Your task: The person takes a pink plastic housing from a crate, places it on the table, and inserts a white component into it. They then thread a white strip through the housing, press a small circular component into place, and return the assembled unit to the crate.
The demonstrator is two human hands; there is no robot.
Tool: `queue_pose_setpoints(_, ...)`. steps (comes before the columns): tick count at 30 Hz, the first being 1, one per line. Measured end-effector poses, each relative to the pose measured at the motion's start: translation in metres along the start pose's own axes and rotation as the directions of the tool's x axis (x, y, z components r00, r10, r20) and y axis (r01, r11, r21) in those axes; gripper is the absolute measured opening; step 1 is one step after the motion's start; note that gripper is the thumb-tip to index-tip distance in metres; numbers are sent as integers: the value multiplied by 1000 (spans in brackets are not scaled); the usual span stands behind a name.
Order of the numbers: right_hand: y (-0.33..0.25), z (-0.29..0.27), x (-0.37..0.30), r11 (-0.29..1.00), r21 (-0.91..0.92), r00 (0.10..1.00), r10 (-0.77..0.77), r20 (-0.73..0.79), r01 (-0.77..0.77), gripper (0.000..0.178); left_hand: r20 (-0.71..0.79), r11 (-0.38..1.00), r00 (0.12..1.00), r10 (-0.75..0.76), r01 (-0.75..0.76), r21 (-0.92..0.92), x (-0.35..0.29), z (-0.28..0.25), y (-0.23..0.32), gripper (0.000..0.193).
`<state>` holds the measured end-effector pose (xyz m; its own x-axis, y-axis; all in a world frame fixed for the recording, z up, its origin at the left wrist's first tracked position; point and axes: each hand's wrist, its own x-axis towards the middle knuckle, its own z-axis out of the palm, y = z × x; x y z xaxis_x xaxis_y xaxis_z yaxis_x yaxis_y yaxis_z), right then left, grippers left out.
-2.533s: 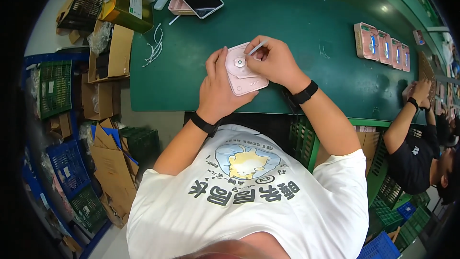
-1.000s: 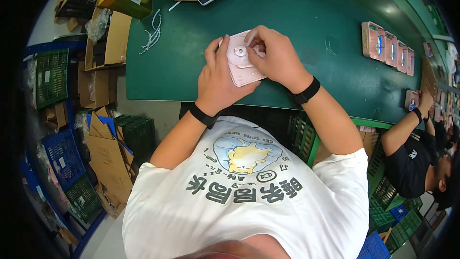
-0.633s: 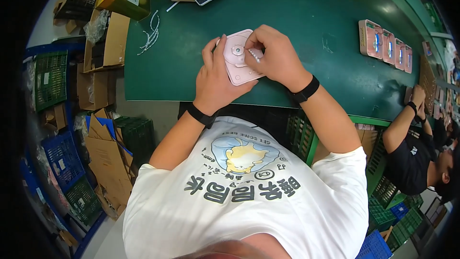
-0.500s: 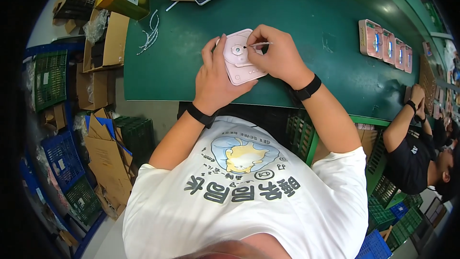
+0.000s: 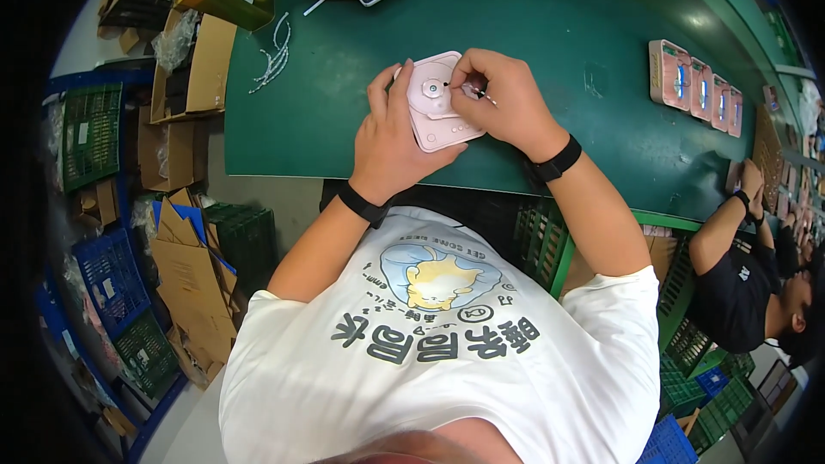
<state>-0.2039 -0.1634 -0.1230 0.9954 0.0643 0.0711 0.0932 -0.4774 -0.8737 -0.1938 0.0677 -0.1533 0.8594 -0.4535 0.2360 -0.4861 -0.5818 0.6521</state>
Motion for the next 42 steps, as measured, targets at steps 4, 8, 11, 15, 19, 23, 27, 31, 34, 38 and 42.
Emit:
queue_pose_setpoints(4,-7,3,2,997,45,998,70,-6,-69,13,1,1000,1000,6,-6,-4,1,0,0,128)
queue_pose_setpoints(8,-17,7,3,989,-4,989,146,-23,-146,13,9,1000,1000,-9,9,4,-1,0,-2,128)
queue_pose_setpoints(11,-9,5,-2,999,12,996,34,-84,-33,17,0,1000,1000,-7,7,16,-1,-1,-2,128)
queue_pose_setpoints(15,-9,8,1,988,72,980,148,-131,-140,23,34,1000,999,-20,20,10,1,-1,0,128)
queue_pose_setpoints(19,-5,8,2,974,165,982,169,-85,-153,30,6,1000,1000,-6,6,21,-1,-1,-1,129)
queue_pose_setpoints(23,-7,2,-2,988,60,986,144,-84,-139,35,18,1000,1000,-9,8,5,-1,-1,-1,130)
queue_pose_setpoints(27,-5,13,3,982,118,980,159,-117,-145,37,12,1000,1000,9,-9,-3,0,-2,-1,130)
queue_pose_setpoints(31,-3,13,4,976,149,979,177,-103,-160,36,32,1000,999,-7,8,-11,1,-7,1,126)
queue_pose_setpoints(34,-1,19,3,979,177,984,127,-124,-104,35,-7,984,992,130,-130,-123,7,-18,-8,108)
queue_pose_setpoints(38,5,19,3,976,202,987,103,-125,-77,33,36,989,992,123,-120,-86,34,-23,-43,80)
queue_pose_setpoints(42,8,23,3,978,194,984,111,-138,-83,32,25,925,995,-91,94,-368,63,-36,-13,48)
